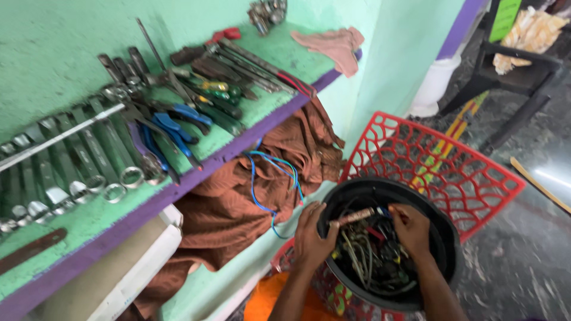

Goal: The person picks up a carburetor from a shelf and uses a screwdriver to remove internal components. They then handle various wires and a stator coil from a bucket, inspecting the parts and reassembling them with the carburetor.

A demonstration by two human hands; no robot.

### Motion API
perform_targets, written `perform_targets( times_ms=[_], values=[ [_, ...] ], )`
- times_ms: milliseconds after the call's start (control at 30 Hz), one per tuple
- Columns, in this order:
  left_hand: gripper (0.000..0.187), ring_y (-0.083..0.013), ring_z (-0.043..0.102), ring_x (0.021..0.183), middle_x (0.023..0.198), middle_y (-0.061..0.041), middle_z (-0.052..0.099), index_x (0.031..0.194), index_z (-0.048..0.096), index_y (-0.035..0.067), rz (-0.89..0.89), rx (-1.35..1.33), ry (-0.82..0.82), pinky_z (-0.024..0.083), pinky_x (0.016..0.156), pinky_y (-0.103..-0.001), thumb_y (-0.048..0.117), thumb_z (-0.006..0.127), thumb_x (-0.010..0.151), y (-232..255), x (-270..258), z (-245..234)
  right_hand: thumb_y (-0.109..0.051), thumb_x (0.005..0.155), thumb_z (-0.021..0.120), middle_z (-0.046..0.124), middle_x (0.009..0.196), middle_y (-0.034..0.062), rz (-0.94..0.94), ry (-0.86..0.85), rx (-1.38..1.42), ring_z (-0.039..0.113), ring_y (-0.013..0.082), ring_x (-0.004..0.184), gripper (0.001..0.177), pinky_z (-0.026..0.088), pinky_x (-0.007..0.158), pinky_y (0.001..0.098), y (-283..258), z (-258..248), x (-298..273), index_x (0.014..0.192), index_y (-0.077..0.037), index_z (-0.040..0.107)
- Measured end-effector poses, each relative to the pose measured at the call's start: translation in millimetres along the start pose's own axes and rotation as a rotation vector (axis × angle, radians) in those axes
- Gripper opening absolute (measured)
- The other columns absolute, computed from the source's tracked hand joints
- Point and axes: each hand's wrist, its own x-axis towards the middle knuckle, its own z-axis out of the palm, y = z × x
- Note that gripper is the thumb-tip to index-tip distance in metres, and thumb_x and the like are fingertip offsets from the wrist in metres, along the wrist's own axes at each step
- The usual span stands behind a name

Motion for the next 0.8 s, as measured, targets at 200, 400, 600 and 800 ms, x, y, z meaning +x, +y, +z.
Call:
perform_targets(
  times_ms=[200, 400, 600, 800],
  values=[
    [0.04, -0.0268, 0.074, 0.106, 0.124, -0.014, 0.069, 0.126, 0.066, 0.003, -0.214, -0.203, -0.069, 0.06, 0.088, -0.036, 0.014, 0.073, 0.088, 11.9, -7.7, 12.8, -0.017, 0.096, 0.075, 0.076, 0.091, 0.0107, -0.03, 0.095, -0.027, 0.069, 0.0118, 0.076, 0.018, 0.054, 0.068, 0.0272, 4.9, 5.0, 4.8, 0.104, -0.001, 0.077],
    [0.036, -0.0193, 0.076, 0.095, 0.114, -0.01, 0.074, 0.127, 0.066, 0.003, -0.306, -0.37, -0.073, 0.062, 0.074, -0.03, 0.012, 0.071, 0.093, 4.6, -19.4, 53.4, -0.019, 0.098, 0.077, 0.072, 0.072, 0.0099, 0.148, 0.077, -0.077, 0.064, 0.0123, 0.065, 0.02, 0.049, 0.06, 0.0271, 5.2, 3.0, 6.4, 0.102, 0.0, 0.078],
    [0.035, -0.0248, 0.075, 0.093, 0.115, -0.012, 0.073, 0.125, 0.068, 0.006, -0.256, -0.084, -0.092, 0.061, 0.072, -0.034, 0.008, 0.066, 0.09, 1.3, -30.7, 73.5, -0.023, 0.098, 0.074, 0.074, 0.075, 0.0064, 0.125, 0.0, 0.031, 0.068, 0.0086, 0.064, 0.024, 0.05, 0.059, 0.0245, 20.0, 1.7, 9.2, 0.101, 0.001, 0.078],
    [0.038, -0.0394, 0.067, 0.11, 0.126, -0.017, 0.068, 0.125, 0.066, 0.004, -0.033, 0.181, -0.118, 0.054, 0.091, -0.046, 0.015, 0.065, 0.089, -1.5, -34.4, 74.4, -0.027, 0.102, 0.071, 0.073, 0.085, 0.0042, 0.411, -0.082, 0.27, 0.064, 0.0094, 0.069, 0.027, 0.048, 0.06, 0.0241, 40.4, -17.4, 24.5, 0.105, -0.001, 0.079]
  ],
)
